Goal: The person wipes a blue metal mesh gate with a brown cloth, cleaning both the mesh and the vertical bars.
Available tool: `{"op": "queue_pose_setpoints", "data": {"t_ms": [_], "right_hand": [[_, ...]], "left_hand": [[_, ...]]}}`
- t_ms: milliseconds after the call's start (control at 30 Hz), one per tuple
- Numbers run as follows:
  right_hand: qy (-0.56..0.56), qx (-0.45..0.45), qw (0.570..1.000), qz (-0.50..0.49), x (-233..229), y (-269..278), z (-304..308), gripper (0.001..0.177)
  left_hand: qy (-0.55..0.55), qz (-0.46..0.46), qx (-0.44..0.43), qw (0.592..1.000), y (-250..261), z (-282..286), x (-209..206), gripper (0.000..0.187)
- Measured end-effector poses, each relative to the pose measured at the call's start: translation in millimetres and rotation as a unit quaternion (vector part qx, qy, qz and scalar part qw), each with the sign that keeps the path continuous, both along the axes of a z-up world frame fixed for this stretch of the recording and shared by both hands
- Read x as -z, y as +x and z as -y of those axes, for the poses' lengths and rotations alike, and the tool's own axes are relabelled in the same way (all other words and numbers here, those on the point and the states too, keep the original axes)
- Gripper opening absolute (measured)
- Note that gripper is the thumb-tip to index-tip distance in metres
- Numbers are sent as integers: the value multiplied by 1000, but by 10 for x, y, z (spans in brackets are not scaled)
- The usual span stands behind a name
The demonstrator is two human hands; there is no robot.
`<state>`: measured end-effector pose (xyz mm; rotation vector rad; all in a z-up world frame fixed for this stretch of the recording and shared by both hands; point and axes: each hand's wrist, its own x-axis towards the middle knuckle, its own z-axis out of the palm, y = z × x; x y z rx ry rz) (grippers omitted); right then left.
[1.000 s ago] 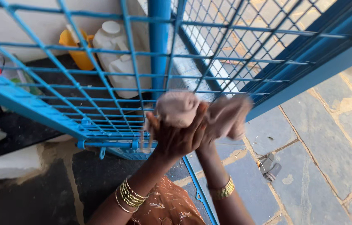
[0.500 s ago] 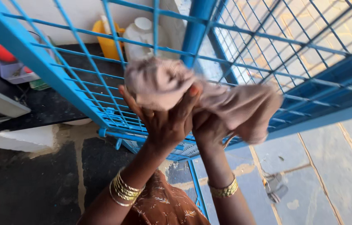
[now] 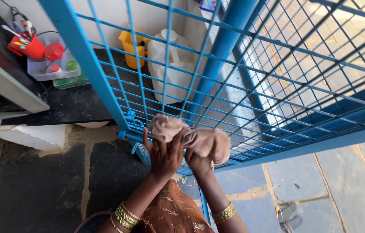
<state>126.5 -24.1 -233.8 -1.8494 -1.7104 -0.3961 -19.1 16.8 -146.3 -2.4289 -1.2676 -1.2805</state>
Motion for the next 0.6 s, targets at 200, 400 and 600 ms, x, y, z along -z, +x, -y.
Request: {"op": "queue_pose_setpoints", "data": {"t_ms": [200,400,600], "right_hand": [[-52,-128,984,-109,-771,-304,386,34],[205,-99,972,-63,-1933,-303,259,29],[249,-53,966,-55,-2351,-77,-370,32]], "left_hand": [[-90,-13,29,995,-422,278,-328,48],[-75,170,28,982,-532,234,-1405,38],[47,300,72,950,-141,-327,-2233,63]]}}
